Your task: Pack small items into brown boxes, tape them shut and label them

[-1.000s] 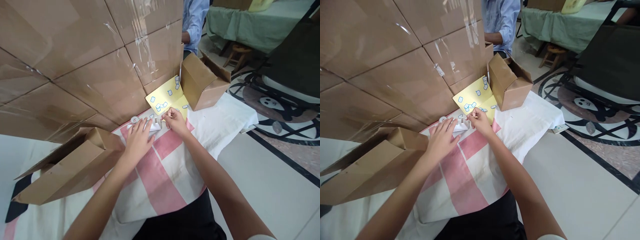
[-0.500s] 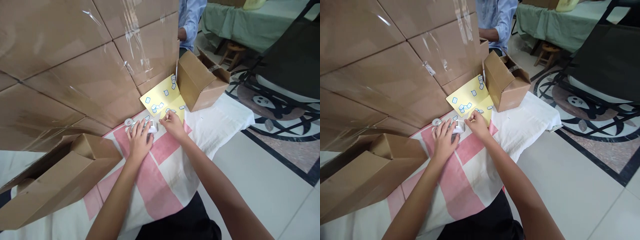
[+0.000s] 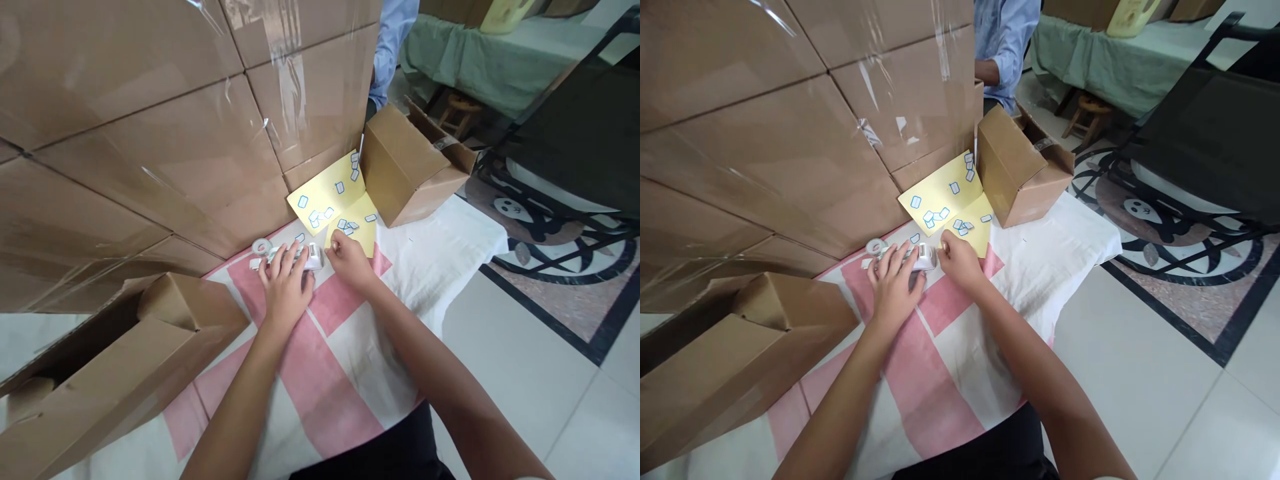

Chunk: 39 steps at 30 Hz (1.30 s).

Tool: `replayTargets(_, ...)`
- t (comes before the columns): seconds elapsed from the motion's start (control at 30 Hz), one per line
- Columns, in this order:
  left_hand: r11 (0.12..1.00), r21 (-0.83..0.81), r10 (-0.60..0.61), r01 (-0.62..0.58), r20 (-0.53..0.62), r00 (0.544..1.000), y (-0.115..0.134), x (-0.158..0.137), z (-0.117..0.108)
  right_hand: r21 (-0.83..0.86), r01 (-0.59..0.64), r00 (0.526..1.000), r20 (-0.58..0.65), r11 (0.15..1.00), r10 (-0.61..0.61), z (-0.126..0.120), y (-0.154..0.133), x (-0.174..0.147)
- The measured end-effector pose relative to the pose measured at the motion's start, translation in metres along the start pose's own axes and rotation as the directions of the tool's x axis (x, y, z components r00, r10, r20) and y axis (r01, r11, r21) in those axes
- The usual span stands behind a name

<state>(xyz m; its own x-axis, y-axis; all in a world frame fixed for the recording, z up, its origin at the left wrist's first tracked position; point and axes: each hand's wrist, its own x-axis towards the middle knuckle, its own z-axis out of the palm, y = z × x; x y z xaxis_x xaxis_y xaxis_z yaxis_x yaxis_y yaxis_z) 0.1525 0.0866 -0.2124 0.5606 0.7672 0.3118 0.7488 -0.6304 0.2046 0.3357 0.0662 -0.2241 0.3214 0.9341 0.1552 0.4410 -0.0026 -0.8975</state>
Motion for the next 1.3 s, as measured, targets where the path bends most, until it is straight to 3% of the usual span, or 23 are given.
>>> replayTargets(0.2,0.998,-0.053,0.022,-0.026,-0.075,0.997,-0.003,-0.004,0.005,0.479,-0.038,0.999,0.004,0.877,0.041,-0.006,-0.003,0.002)
replayTargets(0.33,0.985,-0.171,-0.036,-0.006,-0.239,0.970,-0.004,-0.005,0.003,0.581,0.010,0.998,0.044,0.814,-0.044,-0.010,-0.013,-0.002)
replayTargets(0.4,0.956,-0.288,-0.029,-0.051,-0.268,0.963,0.000,-0.003,-0.008,0.583,0.057,0.993,0.053,0.811,-0.108,-0.012,-0.019,-0.008)
replayTargets(0.47,0.909,-0.400,0.029,-0.117,-0.220,0.975,0.006,-0.001,-0.028,0.551,0.128,0.977,0.073,0.825,-0.200,-0.016,-0.028,-0.021)
replayTargets(0.53,0.855,-0.503,0.099,-0.126,-0.080,0.992,0.013,-0.005,-0.056,0.494,0.200,0.942,0.141,0.846,-0.305,-0.020,-0.040,-0.039)
replayTargets(0.6,0.795,-0.606,0.114,-0.015,0.125,0.986,0.016,-0.017,-0.089,0.439,0.252,0.891,0.242,0.863,-0.383,-0.023,-0.056,-0.059)
replayTargets(0.7,0.708,-0.670,0.054,0.223,0.367,0.929,0.011,-0.050,-0.133,0.358,0.311,0.798,0.405,0.880,-0.447,-0.022,-0.089,-0.083)
replayTargets(0.8,0.683,-0.635,-0.074,0.361,0.432,0.899,-0.002,-0.090,-0.163,0.221,0.419,0.672,0.577,0.881,-0.464,-0.014,-0.126,-0.090)
replayTargets(0.93,0.622,-0.589,-0.294,0.516,0.435,0.851,-0.022,-0.144,-0.180,-0.056,0.584,0.578,0.729,0.810,-0.367,-0.005,-0.173,-0.083)
replayTargets(0.97,0.595,-0.589,-0.331,0.546,0.440,0.835,-0.027,-0.157,-0.182,-0.116,0.608,0.573,0.749,0.785,-0.333,-0.003,-0.183,-0.080)
replayTargets(1.03,0.556,-0.586,-0.383,0.589,0.448,0.808,-0.037,-0.183,-0.183,-0.251,0.632,0.632,0.715,0.733,-0.299,0.003,-0.204,-0.073)
replayTargets(1.1,0.543,-0.574,-0.422,0.613,0.445,0.790,-0.048,-0.206,-0.184,-0.354,0.647,0.717,0.582,0.675,-0.383,0.015,-0.224,-0.065)
replayTargets(1.13,0.540,-0.566,-0.437,0.622,0.443,0.783,-0.054,-0.216,-0.186,-0.363,0.678,0.717,0.520,0.639,-0.465,0.025,-0.234,-0.061)
replayTargets(1.17,0.544,-0.556,-0.450,0.628,0.439,0.778,-0.061,-0.225,-0.189,-0.339,0.733,0.672,0.494,0.589,-0.552,0.038,-0.242,-0.057)
replayTargets(1.23,0.597,-0.505,-0.461,0.623,0.419,0.782,-0.072,-0.237,-0.200,-0.259,0.853,0.519,0.513,0.454,-0.683,0.070,-0.253,-0.048)
replayTargets(1.27,0.645,-0.456,-0.465,0.613,0.403,0.788,-0.077,-0.240,-0.207,-0.238,0.888,0.457,0.542,0.393,-0.705,0.088,-0.256,-0.045)
replayTargets(1.3,0.696,-0.394,-0.470,0.600,0.381,0.796,-0.081,-0.241,-0.216,-0.236,0.904,0.425,0.575,0.356,-0.699,0.106,-0.255,-0.043)
